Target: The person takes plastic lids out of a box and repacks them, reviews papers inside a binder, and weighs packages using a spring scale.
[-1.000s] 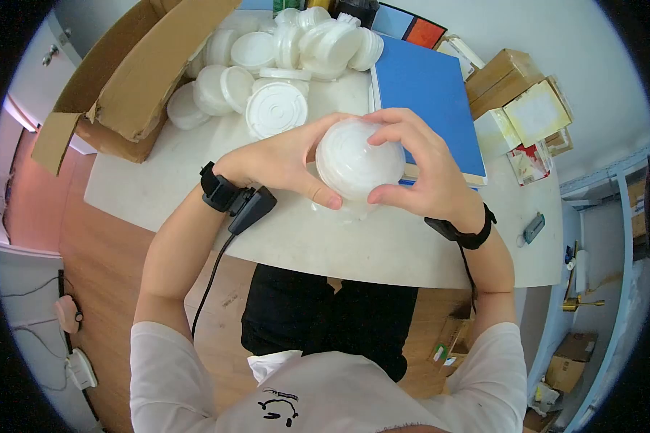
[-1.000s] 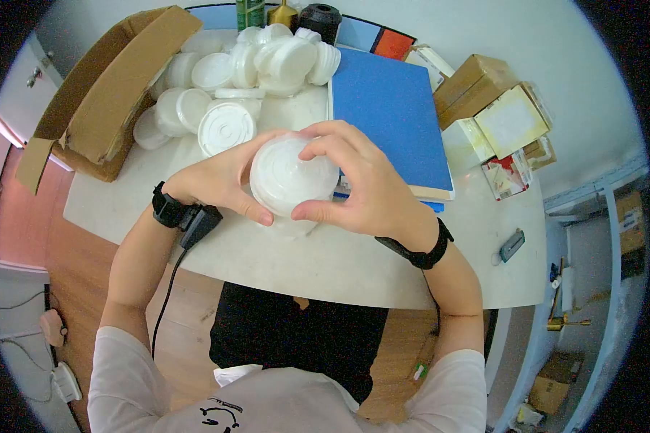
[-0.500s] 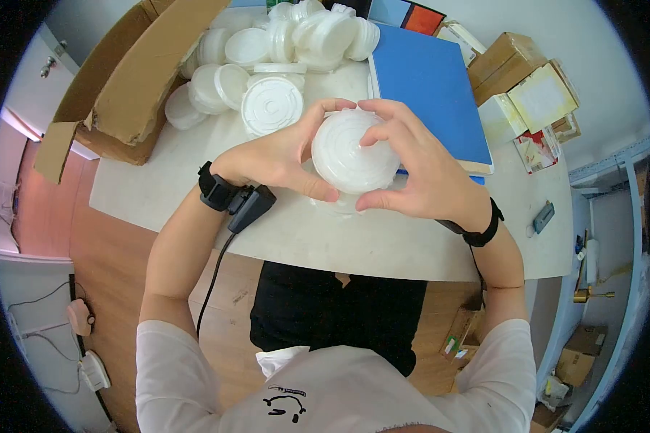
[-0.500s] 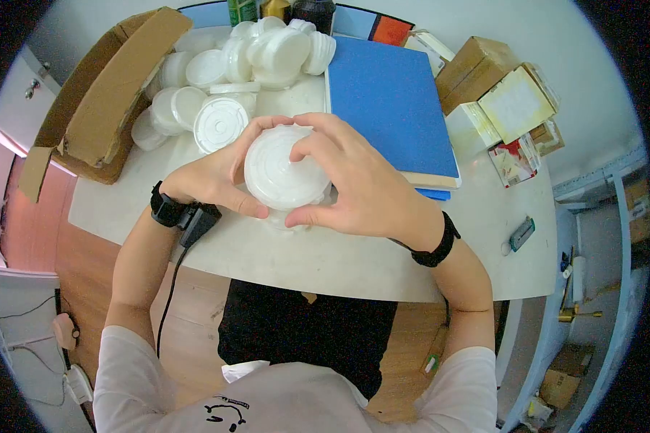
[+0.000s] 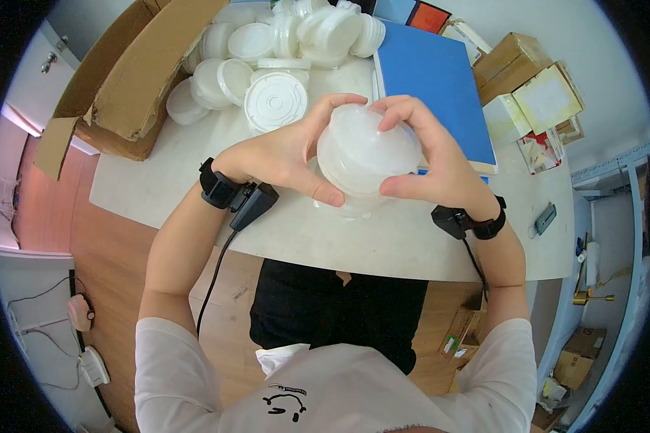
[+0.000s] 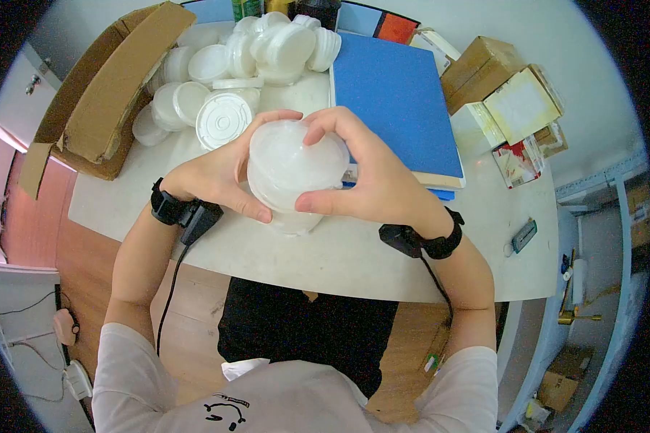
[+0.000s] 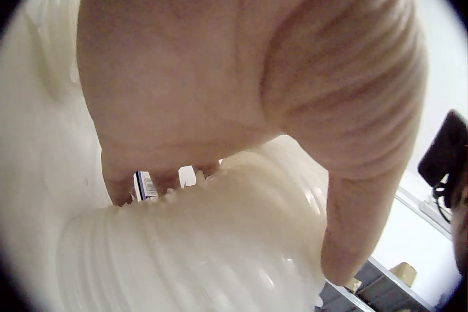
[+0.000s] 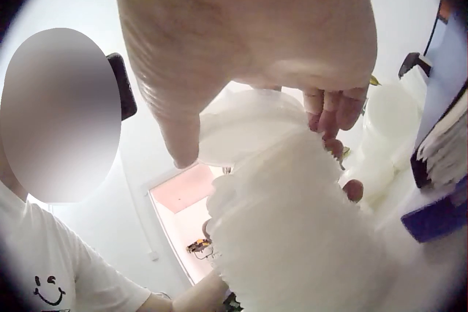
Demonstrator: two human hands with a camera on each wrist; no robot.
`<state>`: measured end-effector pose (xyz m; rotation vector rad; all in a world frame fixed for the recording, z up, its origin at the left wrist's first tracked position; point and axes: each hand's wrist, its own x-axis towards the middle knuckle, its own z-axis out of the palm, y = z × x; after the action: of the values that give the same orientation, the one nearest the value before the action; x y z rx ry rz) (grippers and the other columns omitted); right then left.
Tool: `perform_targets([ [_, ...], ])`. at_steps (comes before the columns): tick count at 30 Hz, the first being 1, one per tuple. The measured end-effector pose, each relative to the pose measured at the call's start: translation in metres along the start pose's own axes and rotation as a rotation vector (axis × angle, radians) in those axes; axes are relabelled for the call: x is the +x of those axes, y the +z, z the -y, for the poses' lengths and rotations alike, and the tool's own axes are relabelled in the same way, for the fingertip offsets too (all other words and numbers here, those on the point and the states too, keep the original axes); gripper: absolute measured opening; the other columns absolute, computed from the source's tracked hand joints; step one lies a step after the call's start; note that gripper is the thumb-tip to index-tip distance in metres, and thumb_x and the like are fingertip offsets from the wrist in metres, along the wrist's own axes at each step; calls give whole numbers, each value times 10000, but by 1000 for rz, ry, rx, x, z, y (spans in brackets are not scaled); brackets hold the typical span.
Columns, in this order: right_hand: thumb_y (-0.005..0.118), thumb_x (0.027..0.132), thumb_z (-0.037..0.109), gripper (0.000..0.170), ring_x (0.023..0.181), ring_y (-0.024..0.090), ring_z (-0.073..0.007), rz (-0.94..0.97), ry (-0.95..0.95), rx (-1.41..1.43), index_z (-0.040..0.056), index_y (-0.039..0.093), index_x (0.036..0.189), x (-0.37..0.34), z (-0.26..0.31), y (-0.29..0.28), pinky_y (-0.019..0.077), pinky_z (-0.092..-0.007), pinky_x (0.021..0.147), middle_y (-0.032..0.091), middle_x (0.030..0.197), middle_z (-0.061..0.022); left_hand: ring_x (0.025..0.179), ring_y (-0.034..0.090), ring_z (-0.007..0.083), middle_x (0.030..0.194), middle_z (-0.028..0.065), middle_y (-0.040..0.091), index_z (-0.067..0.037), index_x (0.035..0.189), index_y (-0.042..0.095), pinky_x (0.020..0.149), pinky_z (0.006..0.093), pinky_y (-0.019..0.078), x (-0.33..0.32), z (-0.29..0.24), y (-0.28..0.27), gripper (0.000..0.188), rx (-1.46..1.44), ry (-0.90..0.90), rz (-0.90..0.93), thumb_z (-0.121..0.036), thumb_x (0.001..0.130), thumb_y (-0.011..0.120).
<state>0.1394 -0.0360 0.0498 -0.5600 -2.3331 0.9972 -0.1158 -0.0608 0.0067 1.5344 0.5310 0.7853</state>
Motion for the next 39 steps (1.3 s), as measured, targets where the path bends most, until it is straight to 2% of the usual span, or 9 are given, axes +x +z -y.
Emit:
perform_targets([
  [3, 931, 652, 253, 683, 1242, 479, -339, 13, -20, 13, 97, 511, 1168, 0, 8, -2, 391, -392, 1056, 471, 1320, -166, 1394, 395, 238, 1500, 126, 391, -75, 1573, 116, 1158, 389, 342, 1, -1, 0, 1313, -8, -17, -16, -221, 596, 982],
  [6, 940, 631, 230, 706, 1243, 466, -363, 29, -66, -270, 110, 508, 1176, -2, 15, 4, 394, -405, 1057, 445, 1331, -178, 1397, 392, 230, 1498, 116, 398, -69, 1571, 140, 1156, 390, 347, 0, -1, 0, 1314, -3, -14, -2, -248, 586, 992],
  [11, 954, 597, 205, 740, 1238, 458, -383, -89, -255, -347, 118, 508, 1181, 1, 18, 3, 413, -431, 1031, 428, 1315, -201, 1387, 410, 225, 1459, 115, 450, -37, 1536, 225, 1156, 388, 343, -1, -5, -4, 1234, 28, -49, 23, -286, 600, 990],
  [18, 943, 606, 188, 745, 1246, 462, -370, -138, -196, -208, 101, 506, 1203, -1, 19, -11, 397, -416, 1040, 420, 1367, -207, 1373, 433, 221, 1434, 116, 496, -24, 1508, 281, 1166, 397, 330, 1, -3, -2, 1170, -22, -18, 26, -293, 613, 985],
  [23, 918, 664, 292, 711, 1271, 459, -413, 105, -103, -356, 95, 504, 1207, -4, 15, 1, 369, -447, 1076, 442, 1372, -214, 1368, 432, 200, 1459, 101, 477, -31, 1533, 272, 1160, 387, 340, 1, -3, 0, 1210, -71, -80, 51, -269, 590, 992],
  [26, 911, 669, 336, 720, 1276, 456, -429, 94, -143, -349, 86, 501, 1205, -3, 18, 0, 371, -465, 1073, 441, 1379, -217, 1348, 442, 189, 1463, 91, 469, -34, 1545, 276, 1142, 372, 360, -1, -5, -2, 1261, -11, -118, 50, -283, 550, 1010],
  [29, 940, 626, 311, 746, 1280, 462, -412, 76, -167, -345, 88, 503, 1188, -4, 12, 3, 383, -444, 1071, 458, 1381, -218, 1329, 453, 185, 1437, 81, 482, -33, 1530, 298, 1128, 366, 369, 0, -10, -1, 1254, 24, -132, 84, -277, 533, 1017],
  [31, 943, 618, 305, 758, 1270, 465, -421, 85, -146, -335, 83, 499, 1190, -6, 14, 3, 389, -450, 1064, 452, 1379, -221, 1314, 464, 184, 1405, 89, 509, -39, 1520, 320, 1120, 360, 378, 0, -5, -4, 1122, 32, -143, 96, -175, 613, 966],
  [39, 947, 604, 230, 789, 1227, 486, -432, 146, -114, -266, 77, 459, 1205, -14, 15, 6, 432, -444, 1029, 390, 1405, -223, 1256, 492, 165, 1368, 67, 537, -49, 1469, 380, 1077, 358, 408, -3, 2, -8, 1075, 73, -210, 190, -226, 602, 990],
])
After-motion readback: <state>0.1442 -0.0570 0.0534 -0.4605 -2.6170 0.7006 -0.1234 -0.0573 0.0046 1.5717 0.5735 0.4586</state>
